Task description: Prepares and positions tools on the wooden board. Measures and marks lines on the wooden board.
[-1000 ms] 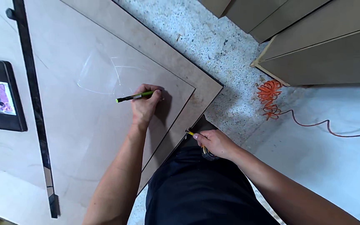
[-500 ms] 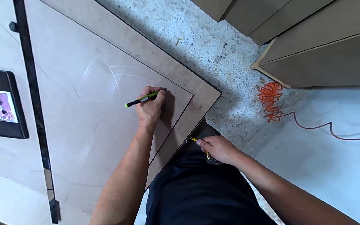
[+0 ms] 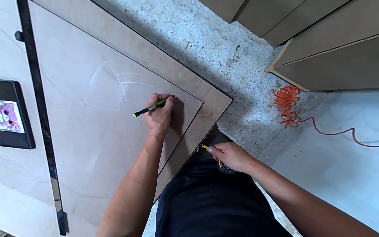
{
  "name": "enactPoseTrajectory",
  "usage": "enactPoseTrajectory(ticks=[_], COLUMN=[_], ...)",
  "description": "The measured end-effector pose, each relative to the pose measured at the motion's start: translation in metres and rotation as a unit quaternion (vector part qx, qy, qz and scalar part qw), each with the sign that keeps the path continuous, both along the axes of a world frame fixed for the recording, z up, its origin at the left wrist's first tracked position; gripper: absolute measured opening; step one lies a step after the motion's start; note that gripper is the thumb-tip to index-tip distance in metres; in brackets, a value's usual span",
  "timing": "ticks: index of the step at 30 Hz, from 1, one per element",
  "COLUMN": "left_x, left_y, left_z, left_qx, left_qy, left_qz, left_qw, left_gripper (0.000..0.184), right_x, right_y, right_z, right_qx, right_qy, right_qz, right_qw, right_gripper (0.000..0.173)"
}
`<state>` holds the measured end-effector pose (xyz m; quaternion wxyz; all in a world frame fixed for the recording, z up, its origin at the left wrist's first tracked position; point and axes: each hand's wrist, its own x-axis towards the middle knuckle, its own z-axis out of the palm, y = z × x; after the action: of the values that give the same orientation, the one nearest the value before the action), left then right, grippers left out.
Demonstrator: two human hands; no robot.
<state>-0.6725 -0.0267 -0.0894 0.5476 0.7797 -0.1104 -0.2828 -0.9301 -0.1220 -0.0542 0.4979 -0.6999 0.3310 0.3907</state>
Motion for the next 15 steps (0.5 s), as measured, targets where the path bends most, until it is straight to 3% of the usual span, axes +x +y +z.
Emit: enactPoseTrajectory(ticks=[15], left_x=[0.0061], left_y=[0.0034], left_z=[0.0037], left_qx=[0.006], left_qy=[0.002], left_qz=[-0.056], left_qw=[0.998], left_gripper=[0.008], right_x=[0.0038], right_y=[-0.0025], right_z=[0.0040], right_qx=[-0.006], right_qy=[0.008], right_qz=[0.006], right_qw=[1.000], right_gripper=[0.051])
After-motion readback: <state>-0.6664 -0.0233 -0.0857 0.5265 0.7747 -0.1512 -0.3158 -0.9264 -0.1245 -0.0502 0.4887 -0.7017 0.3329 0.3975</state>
